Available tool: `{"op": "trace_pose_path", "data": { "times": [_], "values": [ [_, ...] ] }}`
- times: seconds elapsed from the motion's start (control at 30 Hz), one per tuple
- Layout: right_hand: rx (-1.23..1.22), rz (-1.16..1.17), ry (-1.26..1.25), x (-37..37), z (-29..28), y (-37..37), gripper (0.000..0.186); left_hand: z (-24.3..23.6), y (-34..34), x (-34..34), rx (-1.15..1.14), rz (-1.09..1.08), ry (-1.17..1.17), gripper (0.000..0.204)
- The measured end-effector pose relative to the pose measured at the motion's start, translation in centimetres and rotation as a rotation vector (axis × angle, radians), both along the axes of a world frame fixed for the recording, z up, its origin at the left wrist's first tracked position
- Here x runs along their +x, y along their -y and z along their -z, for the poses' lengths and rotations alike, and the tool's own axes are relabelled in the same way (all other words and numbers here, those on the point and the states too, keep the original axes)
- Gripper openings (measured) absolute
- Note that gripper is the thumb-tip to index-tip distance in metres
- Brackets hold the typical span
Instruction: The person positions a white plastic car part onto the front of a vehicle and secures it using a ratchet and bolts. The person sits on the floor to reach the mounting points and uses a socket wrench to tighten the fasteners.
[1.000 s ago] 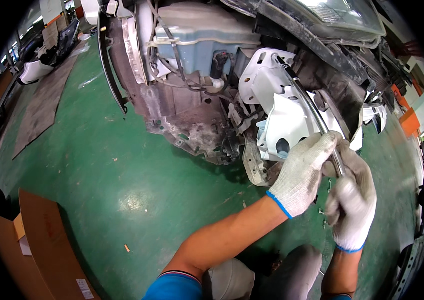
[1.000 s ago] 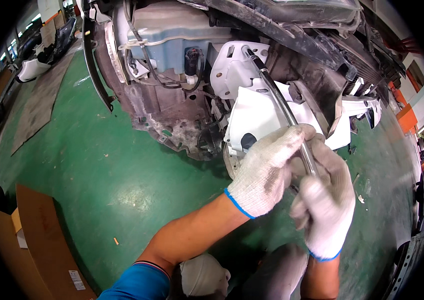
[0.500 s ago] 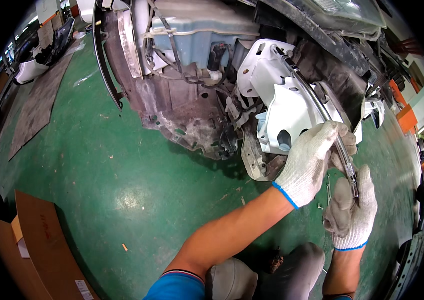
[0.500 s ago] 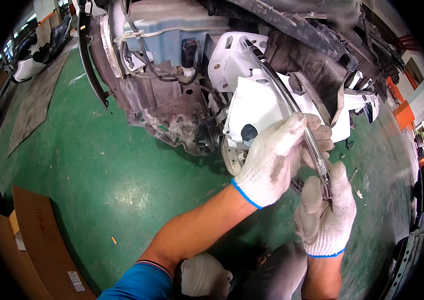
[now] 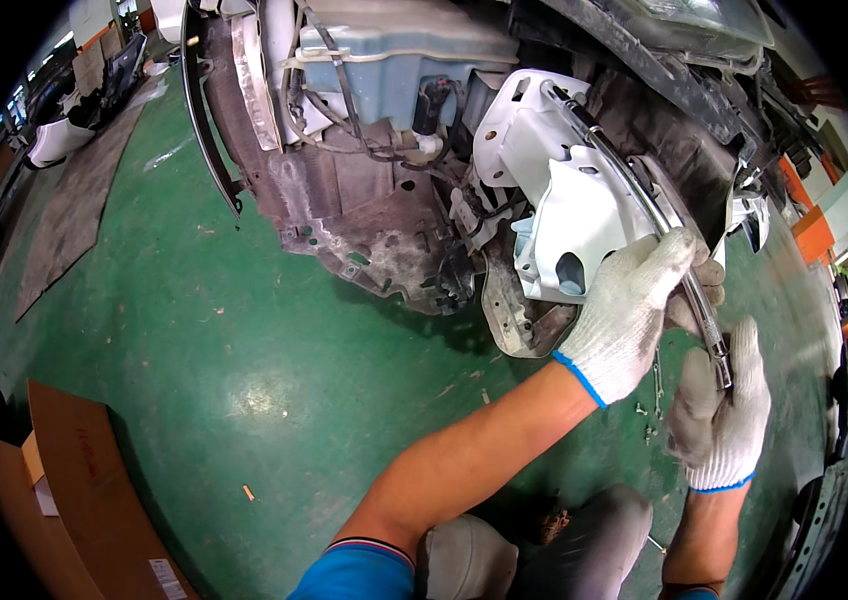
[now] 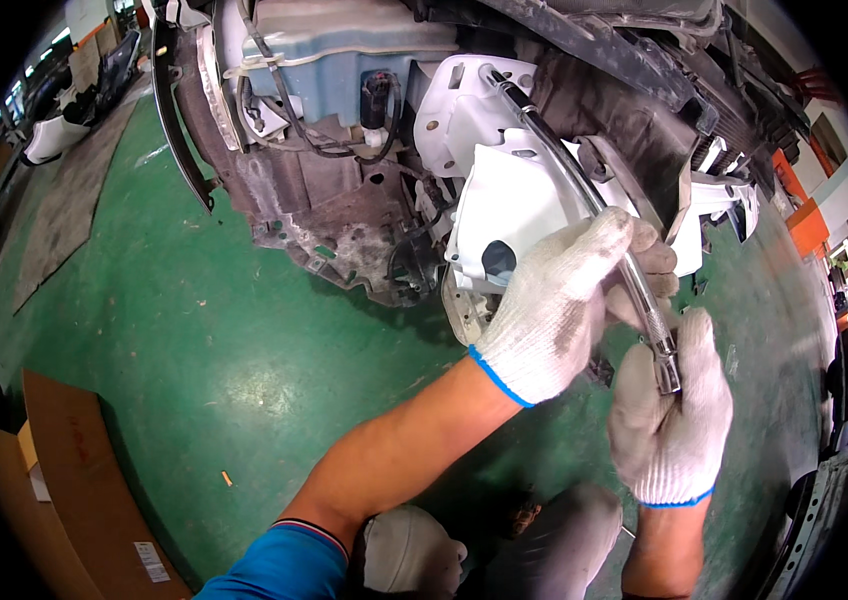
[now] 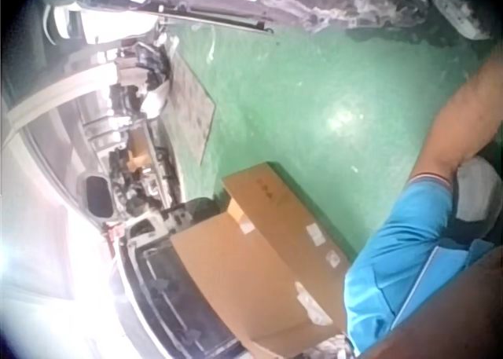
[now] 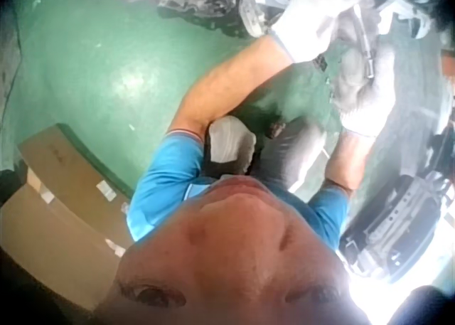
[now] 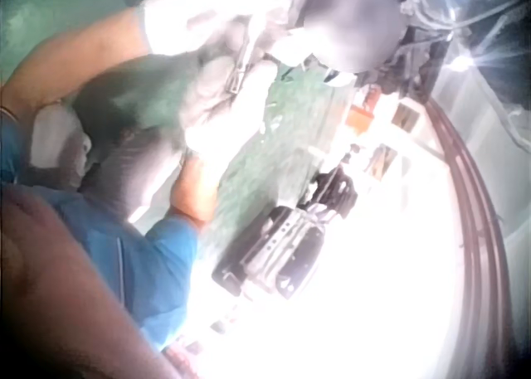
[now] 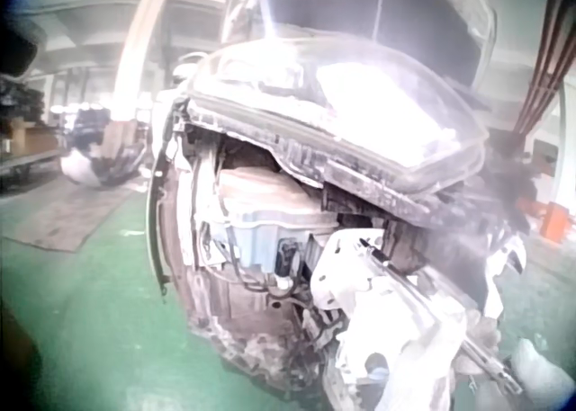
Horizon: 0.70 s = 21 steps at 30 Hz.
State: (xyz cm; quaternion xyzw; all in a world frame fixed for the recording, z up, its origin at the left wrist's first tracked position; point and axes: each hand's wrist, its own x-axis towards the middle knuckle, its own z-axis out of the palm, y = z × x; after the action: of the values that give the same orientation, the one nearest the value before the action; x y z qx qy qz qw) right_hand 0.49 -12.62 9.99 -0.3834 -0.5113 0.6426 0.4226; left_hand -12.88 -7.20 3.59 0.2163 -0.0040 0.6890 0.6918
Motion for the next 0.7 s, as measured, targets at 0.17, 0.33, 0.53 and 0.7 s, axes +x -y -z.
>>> {"op": "trace_pose_path", "data": {
  "times": [0.17, 0.33, 0.53, 0.7],
  "values": [
    [1.139, 0.318, 1.115, -0.7, 0.9, -0.3, 0.047, -0.5, 0.1, -0.1, -0.126, -0.107, -0.102, 0.034],
    [0.141, 0.114, 0.053, -0.5, 0.4, -0.9, 0.049, -0.1, -0.1, 0.1, 0.016, -0.003, 0.047, 0.040],
    [0.714, 0.150, 0.722, -1.5, -0.4, 0.4, 0.048, 0.8, -0.3, 0.0, 0.121, -0.054, 0.044, 0.036],
    [1.225, 0.248, 1.082, -1.0, 1.0, -1.6, 0.045, 0.6, -0.2, 0.3, -0.021, -0.143, -0.033, 0.033]
  ]
}}
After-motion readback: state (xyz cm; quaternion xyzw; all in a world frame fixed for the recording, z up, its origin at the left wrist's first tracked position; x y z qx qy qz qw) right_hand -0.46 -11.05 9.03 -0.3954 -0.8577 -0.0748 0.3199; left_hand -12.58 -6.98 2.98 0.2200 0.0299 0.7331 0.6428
